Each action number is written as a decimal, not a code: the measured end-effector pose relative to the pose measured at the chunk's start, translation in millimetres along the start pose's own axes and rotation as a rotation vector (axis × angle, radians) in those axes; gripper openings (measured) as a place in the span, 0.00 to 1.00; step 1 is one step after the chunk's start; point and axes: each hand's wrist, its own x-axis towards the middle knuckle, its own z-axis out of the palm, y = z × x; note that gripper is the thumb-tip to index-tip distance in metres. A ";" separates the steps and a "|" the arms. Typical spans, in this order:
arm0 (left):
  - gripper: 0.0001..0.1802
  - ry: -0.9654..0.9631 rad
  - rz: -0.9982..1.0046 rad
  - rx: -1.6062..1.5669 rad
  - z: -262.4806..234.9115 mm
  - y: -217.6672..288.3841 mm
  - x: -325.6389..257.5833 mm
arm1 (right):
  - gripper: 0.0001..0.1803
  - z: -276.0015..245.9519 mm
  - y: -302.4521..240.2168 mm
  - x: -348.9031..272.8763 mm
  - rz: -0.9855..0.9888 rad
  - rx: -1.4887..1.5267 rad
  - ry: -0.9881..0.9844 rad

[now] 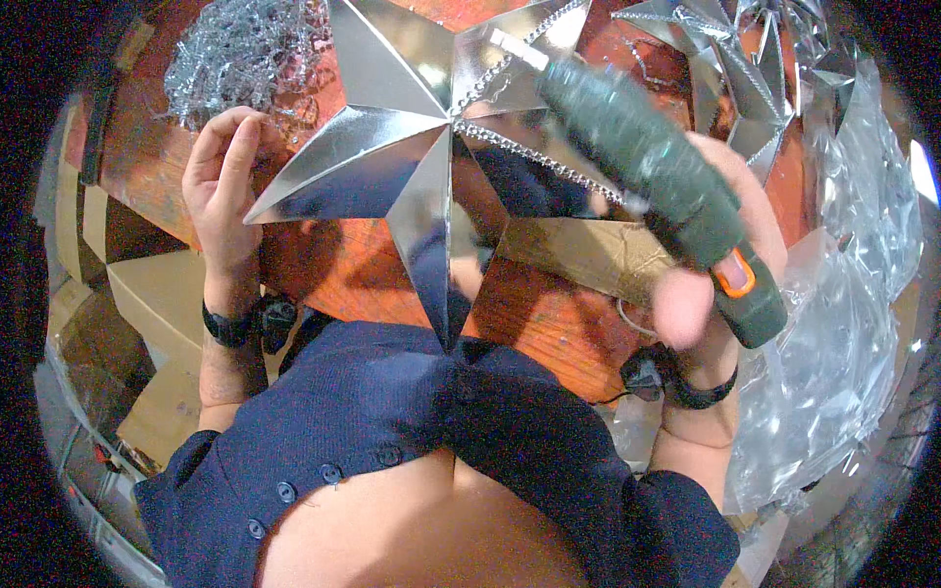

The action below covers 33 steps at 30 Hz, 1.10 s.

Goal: Assembling decorative silver stars by gluing on trim using a hot glue gun.

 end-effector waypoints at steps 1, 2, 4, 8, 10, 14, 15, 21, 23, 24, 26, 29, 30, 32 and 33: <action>0.08 -0.008 0.003 0.006 0.2 0.9 0.6 | 0.37 -2.5 5.3 0.5 -0.072 -0.074 -0.022; 0.08 -0.015 0.005 0.014 0.7 1.6 0.6 | 0.27 1.9 14.1 13.6 -0.257 -0.206 0.084; 0.08 -0.015 -0.004 0.010 1.5 2.4 0.6 | 0.21 6.9 -5.2 16.9 -0.184 -0.270 0.047; 0.08 -0.016 -0.018 0.010 0.6 1.9 -1.8 | 0.19 32.0 -30.5 34.6 -0.049 -0.216 -0.070; 0.08 -0.035 -0.023 -0.037 2.0 0.7 -0.9 | 0.20 39.7 -51.5 40.2 0.103 -0.197 -0.176; 0.07 -0.045 -0.020 -0.031 2.7 4.3 -2.0 | 0.21 46.6 -33.1 57.0 -0.154 -0.272 -0.248; 0.07 -0.040 -0.022 -0.033 2.7 4.2 -1.8 | 0.21 43.0 -32.3 56.1 -0.155 -0.273 -0.254; 0.08 -0.006 -0.029 -0.042 1.7 2.0 -1.7 | 0.22 51.1 -41.2 49.5 0.048 -0.377 -0.172; 0.08 -0.066 -0.021 -0.060 -2.1 0.1 -1.6 | 0.22 52.7 -41.4 50.0 0.147 -0.291 -0.164; 0.08 -0.068 -0.022 -0.064 -2.4 -0.2 -0.6 | 0.22 50.9 -41.1 51.0 0.150 -0.294 -0.162; 0.08 -0.088 0.009 -0.046 -2.6 0.1 1.1 | 0.22 46.1 -38.8 54.1 0.231 -0.308 -0.216; 0.08 -0.077 0.010 -0.030 -0.6 2.4 1.1 | 0.21 47.4 -35.4 53.8 0.169 -0.356 -0.198; 0.08 -0.076 0.009 -0.029 -0.6 2.3 0.8 | 0.21 48.7 -36.1 52.8 0.169 -0.355 -0.199; 0.08 -0.083 0.003 -0.044 -0.6 2.1 0.4 | 0.20 52.1 -39.3 50.7 0.190 -0.283 -0.170; 0.08 -0.083 0.003 -0.044 -0.6 1.7 0.2 | 0.20 52.0 -40.0 50.9 0.190 -0.283 -0.170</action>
